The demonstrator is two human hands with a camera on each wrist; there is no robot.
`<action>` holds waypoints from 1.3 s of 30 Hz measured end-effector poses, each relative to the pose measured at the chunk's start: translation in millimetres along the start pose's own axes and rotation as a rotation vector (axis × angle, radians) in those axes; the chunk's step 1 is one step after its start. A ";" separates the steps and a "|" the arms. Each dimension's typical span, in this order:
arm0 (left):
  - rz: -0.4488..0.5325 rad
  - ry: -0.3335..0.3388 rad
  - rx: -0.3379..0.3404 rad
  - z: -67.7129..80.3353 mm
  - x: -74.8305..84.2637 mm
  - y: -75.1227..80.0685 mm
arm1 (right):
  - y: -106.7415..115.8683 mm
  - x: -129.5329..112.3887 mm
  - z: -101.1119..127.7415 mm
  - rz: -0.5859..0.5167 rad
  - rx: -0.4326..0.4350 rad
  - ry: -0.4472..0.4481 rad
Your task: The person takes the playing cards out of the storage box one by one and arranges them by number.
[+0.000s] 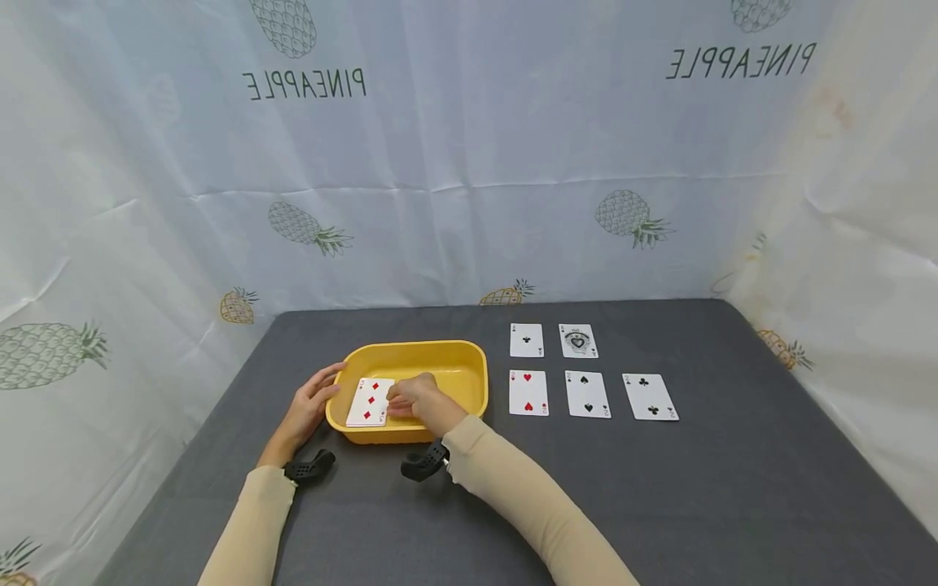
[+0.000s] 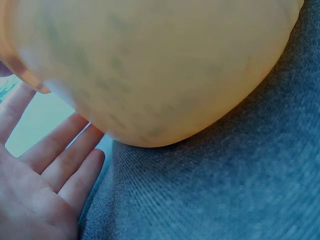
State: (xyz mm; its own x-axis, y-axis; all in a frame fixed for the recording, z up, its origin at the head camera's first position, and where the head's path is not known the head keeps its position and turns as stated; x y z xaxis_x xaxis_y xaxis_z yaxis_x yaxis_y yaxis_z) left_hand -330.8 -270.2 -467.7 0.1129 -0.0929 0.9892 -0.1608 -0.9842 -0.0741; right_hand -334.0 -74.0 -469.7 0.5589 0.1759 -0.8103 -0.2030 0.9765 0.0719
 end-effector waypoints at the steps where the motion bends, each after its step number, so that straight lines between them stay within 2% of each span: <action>1: 0.000 -0.002 0.000 -0.1 0.1 0.1 | -0.6 -0.1 -0.5 -0.007 0.004 0.003; 7: -0.006 -0.007 0.005 -0.4 0.4 0.8 | -7.4 -3.5 -2.0 -0.056 -0.003 0.028; 15: -0.015 0.006 0.000 0.6 -0.4 -2.3 | -10.6 -5.1 -2.7 0.054 0.065 0.061; 19: -0.029 0.008 0.008 1.0 0.1 -2.1 | -12.2 -5.2 -4.3 0.064 0.070 0.066; 24: -0.015 0.008 0.006 0.9 1.2 -1.4 | -13.3 -6.2 -2.4 0.090 0.080 0.054; 32: 0.024 -0.016 -0.002 1.5 4.1 -1.0 | -6.7 -7.5 -4.1 0.150 0.141 -0.003; 39: 0.021 -0.002 -0.005 1.4 1.5 -0.9 | -4.7 -7.0 -5.4 0.194 0.127 -0.007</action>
State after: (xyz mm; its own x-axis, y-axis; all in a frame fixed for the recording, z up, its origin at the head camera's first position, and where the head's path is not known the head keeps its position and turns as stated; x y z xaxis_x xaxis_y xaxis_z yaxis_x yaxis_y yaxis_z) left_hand -329.1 -269.6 -466.3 0.1116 -0.1140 0.9872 -0.1680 -0.9813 -0.0943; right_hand -341.3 -80.5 -467.5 0.5245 0.3626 -0.7703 -0.2052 0.9320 0.2989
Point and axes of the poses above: each hand's wrist, its own z-axis away from the middle knuckle, its own y-axis out of the back of the hand, x = y × z, the point moved 8 cm from there along -z, towards the middle knuckle, and after that the axes turned 8 degrees about z, right-handed, at the moved point
